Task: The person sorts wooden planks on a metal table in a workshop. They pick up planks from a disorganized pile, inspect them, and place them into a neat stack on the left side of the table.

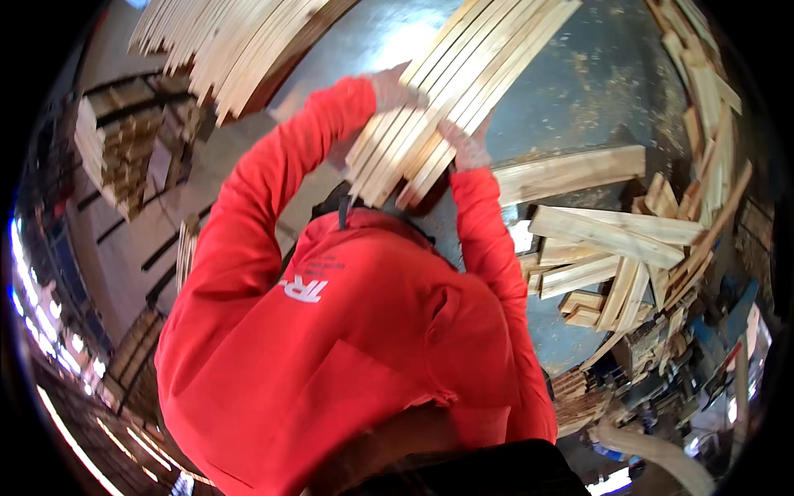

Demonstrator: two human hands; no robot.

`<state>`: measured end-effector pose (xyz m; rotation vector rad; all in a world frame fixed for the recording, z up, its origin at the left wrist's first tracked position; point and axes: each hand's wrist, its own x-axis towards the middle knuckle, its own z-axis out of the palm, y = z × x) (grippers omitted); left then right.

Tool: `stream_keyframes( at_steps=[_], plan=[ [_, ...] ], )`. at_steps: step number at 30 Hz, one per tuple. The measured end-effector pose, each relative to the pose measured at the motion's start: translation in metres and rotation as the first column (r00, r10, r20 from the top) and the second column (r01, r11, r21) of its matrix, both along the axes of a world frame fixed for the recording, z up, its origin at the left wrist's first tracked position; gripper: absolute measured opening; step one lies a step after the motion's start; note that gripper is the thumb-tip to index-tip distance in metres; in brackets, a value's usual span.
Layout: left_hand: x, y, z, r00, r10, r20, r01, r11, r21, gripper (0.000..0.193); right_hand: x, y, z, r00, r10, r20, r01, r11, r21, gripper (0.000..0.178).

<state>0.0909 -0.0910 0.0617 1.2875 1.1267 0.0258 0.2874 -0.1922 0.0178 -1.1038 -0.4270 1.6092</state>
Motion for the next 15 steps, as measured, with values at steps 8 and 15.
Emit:
stream_keyframes(
  at_steps=[8, 15],
  plan=[
    [-0.090, 0.033, 0.046, 0.935, 0.109, -0.337, -0.008, 0.958, 0.288, 0.076, -0.080, 0.050, 0.012, 0.914, 0.210, 0.347, -0.198, 0.978, -0.070, 0.125],
    [-0.222, -0.017, 0.190, 0.891, 0.404, 0.208, -0.441, 0.880, 0.176, 0.073, -0.126, 0.114, 0.024, 0.575, 0.466, 0.672, -0.497, 0.852, -0.166, 0.130]
  ],
)
